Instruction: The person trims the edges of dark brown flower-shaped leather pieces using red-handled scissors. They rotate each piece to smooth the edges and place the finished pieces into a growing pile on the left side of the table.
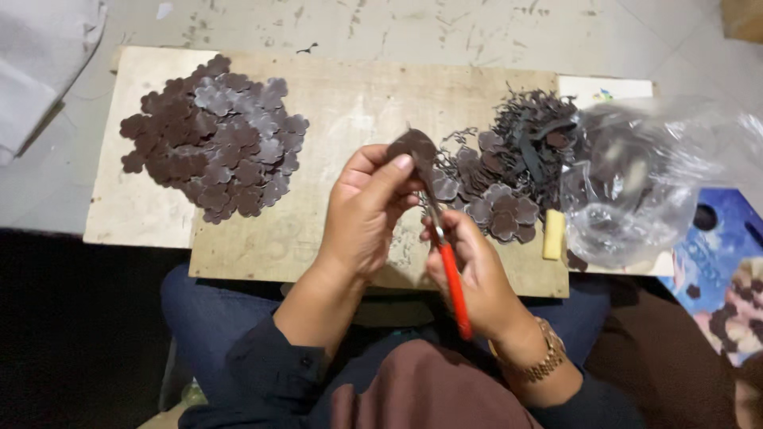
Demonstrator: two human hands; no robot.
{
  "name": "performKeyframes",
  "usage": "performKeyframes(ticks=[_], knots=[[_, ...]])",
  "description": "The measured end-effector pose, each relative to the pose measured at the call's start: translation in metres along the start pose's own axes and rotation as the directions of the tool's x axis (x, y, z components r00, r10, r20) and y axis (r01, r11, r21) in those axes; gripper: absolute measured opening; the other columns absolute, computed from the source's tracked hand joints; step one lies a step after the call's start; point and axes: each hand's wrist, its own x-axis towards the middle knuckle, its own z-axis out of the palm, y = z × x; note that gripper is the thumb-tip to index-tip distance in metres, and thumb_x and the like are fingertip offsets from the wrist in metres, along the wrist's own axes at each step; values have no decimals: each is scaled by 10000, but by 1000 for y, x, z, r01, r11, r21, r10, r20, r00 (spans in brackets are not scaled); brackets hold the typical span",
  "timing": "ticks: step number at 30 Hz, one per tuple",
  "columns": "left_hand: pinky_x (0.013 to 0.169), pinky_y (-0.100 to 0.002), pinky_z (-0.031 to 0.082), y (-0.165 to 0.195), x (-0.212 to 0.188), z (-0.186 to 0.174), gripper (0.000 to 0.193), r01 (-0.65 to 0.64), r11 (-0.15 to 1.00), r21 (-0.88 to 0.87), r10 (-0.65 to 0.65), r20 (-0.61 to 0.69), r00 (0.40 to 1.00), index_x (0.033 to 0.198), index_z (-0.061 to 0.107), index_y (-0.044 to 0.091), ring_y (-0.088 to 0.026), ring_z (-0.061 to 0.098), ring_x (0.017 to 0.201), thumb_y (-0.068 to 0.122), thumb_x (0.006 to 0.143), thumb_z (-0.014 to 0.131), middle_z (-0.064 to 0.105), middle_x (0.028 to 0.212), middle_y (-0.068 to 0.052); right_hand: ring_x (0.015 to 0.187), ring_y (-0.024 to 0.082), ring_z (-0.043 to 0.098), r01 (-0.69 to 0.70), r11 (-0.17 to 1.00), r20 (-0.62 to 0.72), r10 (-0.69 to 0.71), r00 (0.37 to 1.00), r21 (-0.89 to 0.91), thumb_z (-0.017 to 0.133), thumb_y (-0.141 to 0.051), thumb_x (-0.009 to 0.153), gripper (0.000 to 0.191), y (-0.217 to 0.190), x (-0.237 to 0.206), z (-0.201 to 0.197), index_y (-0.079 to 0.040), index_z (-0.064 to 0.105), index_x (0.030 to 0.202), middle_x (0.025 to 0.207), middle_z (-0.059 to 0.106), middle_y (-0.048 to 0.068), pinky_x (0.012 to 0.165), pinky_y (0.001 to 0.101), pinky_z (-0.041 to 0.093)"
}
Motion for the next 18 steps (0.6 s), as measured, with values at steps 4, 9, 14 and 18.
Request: performKeyframes(ticks=[4, 9, 14, 18], knots=[[779, -281, 560, 0, -3, 0, 158, -52, 999, -14, 53, 32, 998, 1134, 582, 10, -127, 667, 856, 79, 1018, 666, 701, 1022, -97, 1013, 126, 514, 93, 988, 21, -91, 996, -123, 722, -170, 921, 530, -4, -3, -1, -25, 501, 1381, 1198, 558, 67, 898, 280, 478], [758, -303, 539, -14, 9, -7, 232, 113, 979, -171, -100, 83, 992, 1166, 580, 4, -185, 672, 866, 189, 1034, 628, 680, 1060, -133, 1072, 292, 570, 367, 572, 26, -515, 857, -734, 884, -288, 795, 717, -31, 16, 12, 19, 496, 1313, 1217, 572, 175, 911, 357, 479], [1045, -417, 517, -35, 4, -25, 351, 381, 829, -409, -287, 273, 918, 1160, 566, 53, -250, 629, 1126, 355, 992, 507, 644, 1150, -112, 1093, 336, 568, 609, 312, 320, -631, 706, -729, 853, -285, 865, 585, -55, 44, 25, -4, 561, 1287, 1175, 584, 154, 989, 449, 467], [1125, -477, 449, -29, 1, -50, 345, 244, 850, -466, -81, 343, 936, 1197, 550, 83, -276, 562, 1208, 381, 1123, 394, 588, 1183, -94, 1047, 294, 558, 634, 202, 412, -607, 679, -746, 721, -262, 989, 434, -62, 56, 40, 12, 577, 1294, 1156, 578, 130, 958, 417, 463]])
